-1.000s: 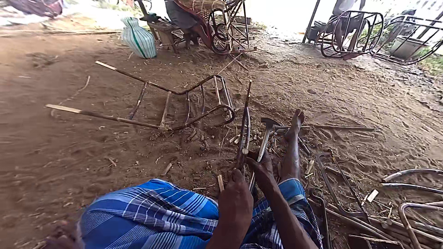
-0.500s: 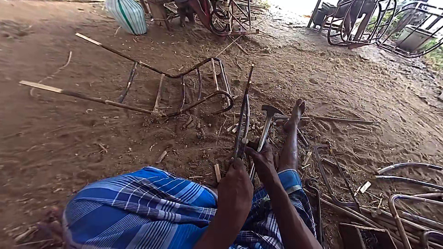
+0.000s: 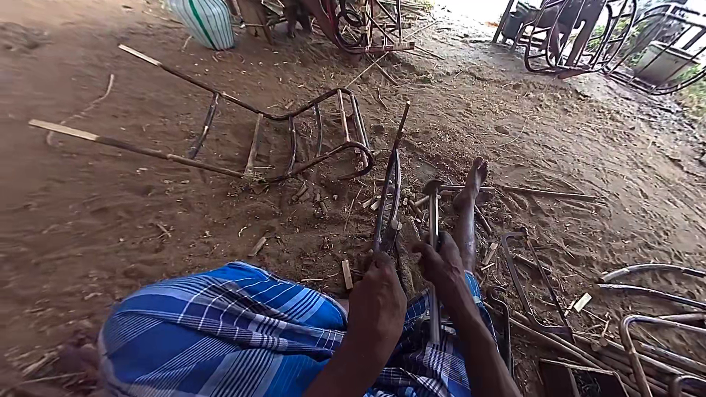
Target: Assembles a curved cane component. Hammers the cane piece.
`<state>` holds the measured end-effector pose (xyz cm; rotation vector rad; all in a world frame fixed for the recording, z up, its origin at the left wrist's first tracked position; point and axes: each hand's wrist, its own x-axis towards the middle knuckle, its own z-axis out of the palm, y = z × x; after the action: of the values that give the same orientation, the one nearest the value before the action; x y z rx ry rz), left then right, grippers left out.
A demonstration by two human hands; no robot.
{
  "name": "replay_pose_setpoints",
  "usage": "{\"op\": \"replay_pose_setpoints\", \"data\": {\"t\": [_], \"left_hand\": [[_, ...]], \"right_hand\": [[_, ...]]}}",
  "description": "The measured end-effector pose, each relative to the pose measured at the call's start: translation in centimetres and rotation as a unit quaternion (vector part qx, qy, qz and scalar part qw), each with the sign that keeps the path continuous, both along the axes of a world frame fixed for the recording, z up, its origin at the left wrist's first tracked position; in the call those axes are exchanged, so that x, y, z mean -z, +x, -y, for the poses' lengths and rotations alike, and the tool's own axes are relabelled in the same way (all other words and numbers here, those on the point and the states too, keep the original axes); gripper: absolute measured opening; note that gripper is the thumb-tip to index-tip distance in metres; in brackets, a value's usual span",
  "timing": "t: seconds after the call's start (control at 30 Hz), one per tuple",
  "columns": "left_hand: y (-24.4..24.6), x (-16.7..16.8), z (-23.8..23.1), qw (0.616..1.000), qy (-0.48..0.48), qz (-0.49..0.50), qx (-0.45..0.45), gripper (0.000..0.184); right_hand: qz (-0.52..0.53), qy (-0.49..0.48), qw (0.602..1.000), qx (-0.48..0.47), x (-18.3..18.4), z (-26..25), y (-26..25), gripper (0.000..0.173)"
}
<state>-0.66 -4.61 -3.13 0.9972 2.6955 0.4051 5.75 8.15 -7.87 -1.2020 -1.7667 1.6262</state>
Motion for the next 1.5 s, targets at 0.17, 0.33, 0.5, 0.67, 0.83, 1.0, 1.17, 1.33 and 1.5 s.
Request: {"op": "replay_pose_setpoints", "data": {"t": [0.17, 0.33, 0.5, 0.67, 0.83, 1.0, 1.17, 1.33, 1.5], "left_hand": [[0.0, 0.6, 0.1, 1.000, 0.015, -0.015, 0.006, 0.024], [-0.1, 0.8, -0.2, 0.999, 0.028, -0.021, 0.005, 0.026], [0.1, 1.0, -0.7, 1.000, -0.009, -0.012, -0.006, 0.032], [-0.3, 0.8, -1.2, 0.999, -0.030, 0.017, -0.003, 0.038], [-0.1, 1.3, -1.0, 1.000, -0.008, -0.005, -0.019, 0.031], [-0.8, 0.5, -1.3, 0.998, -0.057, 0.027, -0.010, 0.041], [-0.4, 1.7, -1.1, 0.999, -0.035, 0.001, -0.019, 0.033], [-0.5, 1.0, -1.1, 0.998, -0.060, 0.016, -0.023, 0.039], [-0.3, 2.1, -1.0, 0.998, -0.050, 0.008, -0.022, 0.033]], "right_hand": [[-0.126, 0.048, 0.989, -0.057, -0.9, 1.7, 8.4, 0.045], [-0.158, -0.004, 0.981, -0.108, -3.2, 3.4, 11.2, 0.051], [-0.083, 0.178, 0.971, -0.140, -1.8, 4.4, 10.4, 0.055], [0.013, 0.008, 0.990, -0.142, -5.3, 3.3, 10.2, 0.050], [-0.233, 0.246, 0.937, -0.091, -4.6, 5.5, 9.7, 0.046], [0.057, -0.021, 0.989, -0.137, -1.9, 2.7, 9.7, 0.053], [-0.215, 0.226, 0.946, -0.089, -4.0, 5.3, 10.2, 0.051], [0.132, -0.003, 0.978, -0.162, -0.9, 2.2, 10.7, 0.058], [-0.220, 0.226, 0.945, -0.085, -4.2, 5.5, 10.4, 0.051]]}}
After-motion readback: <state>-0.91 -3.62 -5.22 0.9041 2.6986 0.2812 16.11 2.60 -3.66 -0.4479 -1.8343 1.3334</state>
